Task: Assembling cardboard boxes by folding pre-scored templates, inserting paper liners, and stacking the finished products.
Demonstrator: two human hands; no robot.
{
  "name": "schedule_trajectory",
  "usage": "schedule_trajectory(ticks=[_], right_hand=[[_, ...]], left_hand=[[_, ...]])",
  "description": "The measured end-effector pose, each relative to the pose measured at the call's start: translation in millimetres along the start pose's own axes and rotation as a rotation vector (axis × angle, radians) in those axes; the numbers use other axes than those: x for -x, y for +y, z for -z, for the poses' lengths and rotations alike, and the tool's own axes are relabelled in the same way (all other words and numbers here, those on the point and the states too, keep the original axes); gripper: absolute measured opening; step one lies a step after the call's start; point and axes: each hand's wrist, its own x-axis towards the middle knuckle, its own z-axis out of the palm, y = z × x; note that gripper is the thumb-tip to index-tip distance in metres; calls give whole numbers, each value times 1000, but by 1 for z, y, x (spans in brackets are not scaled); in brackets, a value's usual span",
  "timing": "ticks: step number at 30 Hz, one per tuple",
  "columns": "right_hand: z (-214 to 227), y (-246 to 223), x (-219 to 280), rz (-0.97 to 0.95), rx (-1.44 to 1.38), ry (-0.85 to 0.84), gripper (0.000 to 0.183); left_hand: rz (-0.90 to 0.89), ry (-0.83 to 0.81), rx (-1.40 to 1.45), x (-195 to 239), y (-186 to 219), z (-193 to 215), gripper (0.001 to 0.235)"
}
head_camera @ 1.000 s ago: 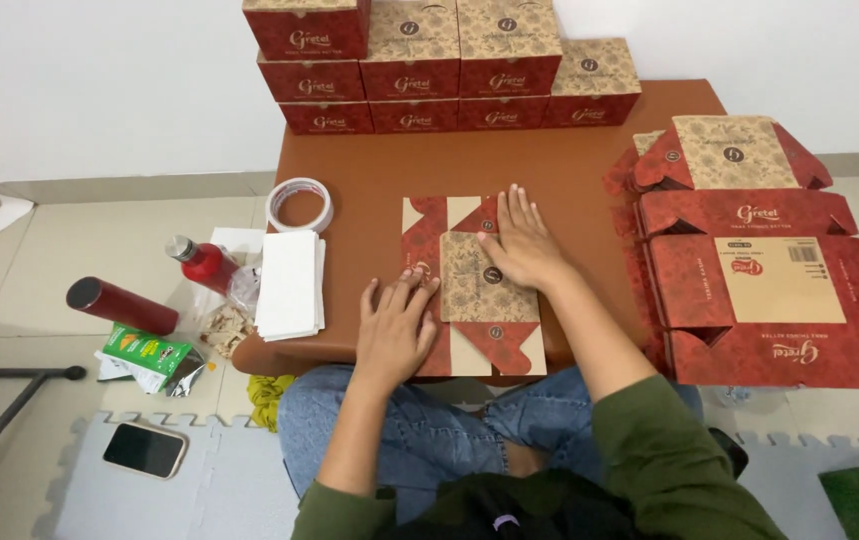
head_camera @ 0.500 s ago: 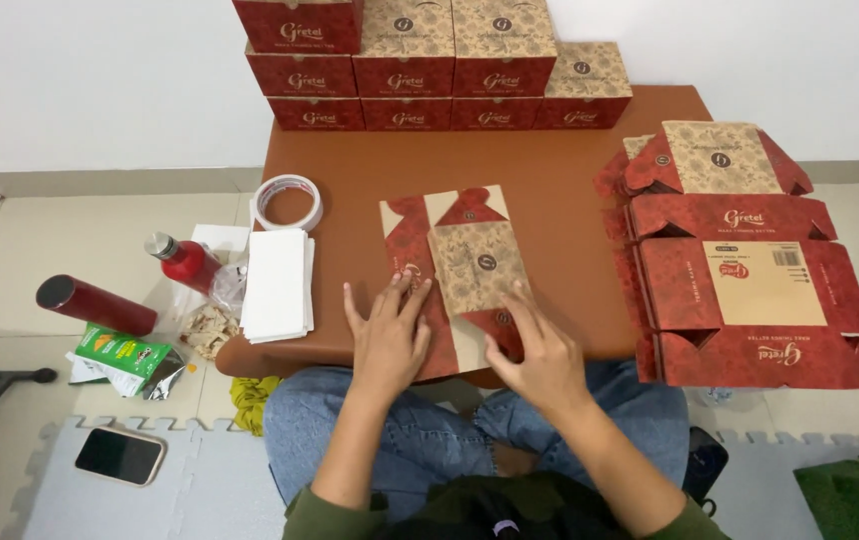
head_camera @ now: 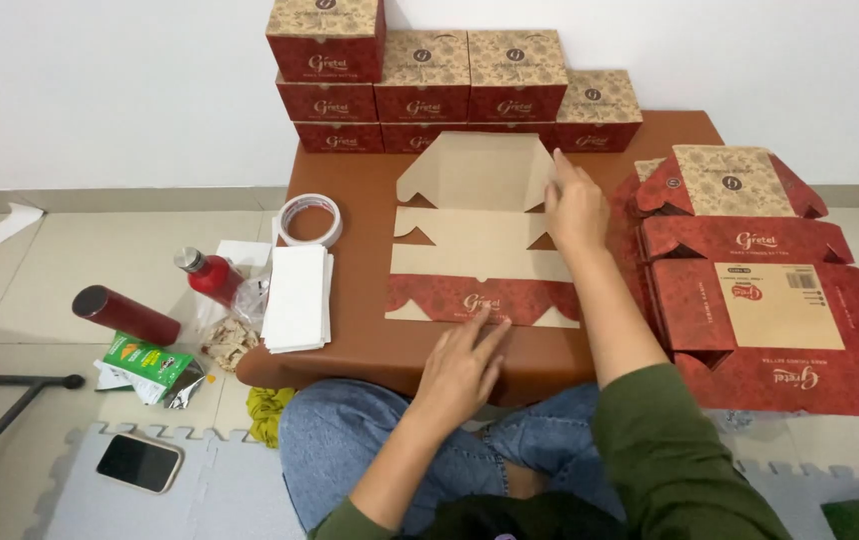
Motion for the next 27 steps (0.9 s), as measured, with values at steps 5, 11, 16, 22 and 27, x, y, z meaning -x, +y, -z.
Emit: schedule_trajectory(ticks=[5,11,16,22,27], right_hand=[[71,-38,42,25,-67,-329,58],[88,-24,123,162,-166,-523,56],[80,-8,138,252,-79,-307,49],[115,-24,158,369,-92,36,28],[110,-19,218,235,-169,144,18]], left_hand=[[20,106,-198,-20,-18,23,68],[142,124,-405,-37,-63,30,65],[72,245,-323,-37,-49,36,26],[-49,443,-230,2,-5,38,3],[-86,405,-254,40,-3,2,7]])
